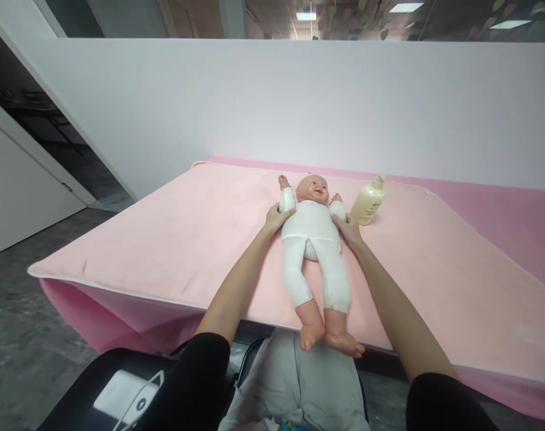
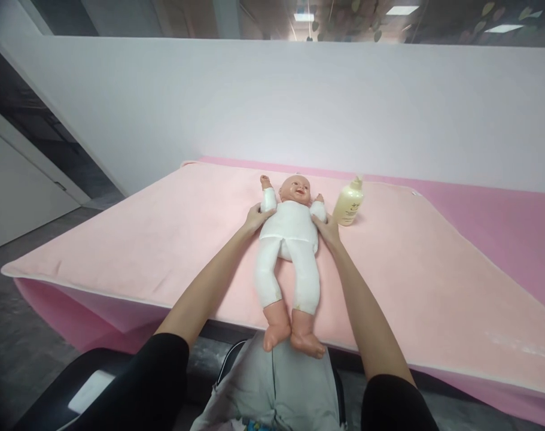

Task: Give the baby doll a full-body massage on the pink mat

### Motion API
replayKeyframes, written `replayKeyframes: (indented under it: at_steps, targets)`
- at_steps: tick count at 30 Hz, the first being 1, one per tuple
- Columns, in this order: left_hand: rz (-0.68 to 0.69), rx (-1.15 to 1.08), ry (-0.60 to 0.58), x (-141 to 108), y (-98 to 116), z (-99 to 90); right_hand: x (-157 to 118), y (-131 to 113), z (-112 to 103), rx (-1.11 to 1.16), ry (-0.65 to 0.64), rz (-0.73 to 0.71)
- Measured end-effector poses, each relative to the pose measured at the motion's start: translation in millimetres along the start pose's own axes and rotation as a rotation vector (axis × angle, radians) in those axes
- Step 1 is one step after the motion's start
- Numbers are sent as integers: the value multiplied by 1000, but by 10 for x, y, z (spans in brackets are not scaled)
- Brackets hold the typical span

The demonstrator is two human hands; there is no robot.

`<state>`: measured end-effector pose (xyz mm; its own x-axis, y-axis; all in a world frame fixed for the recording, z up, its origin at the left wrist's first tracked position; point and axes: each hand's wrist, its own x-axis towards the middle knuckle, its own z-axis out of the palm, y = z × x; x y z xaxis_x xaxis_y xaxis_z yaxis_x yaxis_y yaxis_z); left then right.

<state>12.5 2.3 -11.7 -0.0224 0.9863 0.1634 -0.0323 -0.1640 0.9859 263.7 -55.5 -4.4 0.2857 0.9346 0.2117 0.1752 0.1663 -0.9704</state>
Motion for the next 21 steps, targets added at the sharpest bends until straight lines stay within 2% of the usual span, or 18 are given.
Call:
replayKeyframes:
  at_steps: [2,4,7,9,12,14,18,21]
  targets:
    - [70,41,28,-55,13,-10,-74,3,-4,-26,-10,-68]
    - [113,-12,32,-121,39,-13,-143,10,-10,-25,-30,-123]
    - [51,-134,13,-230,83,-17,-212,28,-13,23,-1,-148]
    - [-21,-216,17,-286,105,-30,-229,43,-8,87,69,-122]
    - [-80,-433,38,-302,136,-73,-215,68,-7,226,188,-71]
    - [-183,-573,63,-264,168,-125,-188,84,-25,361,222,-30]
    - [-432,-696,77,-158,243,-304,-132,73,-108,627,229,160]
    - [-442,-785,135,-85,269,-515,-127,3,-159,775,213,324]
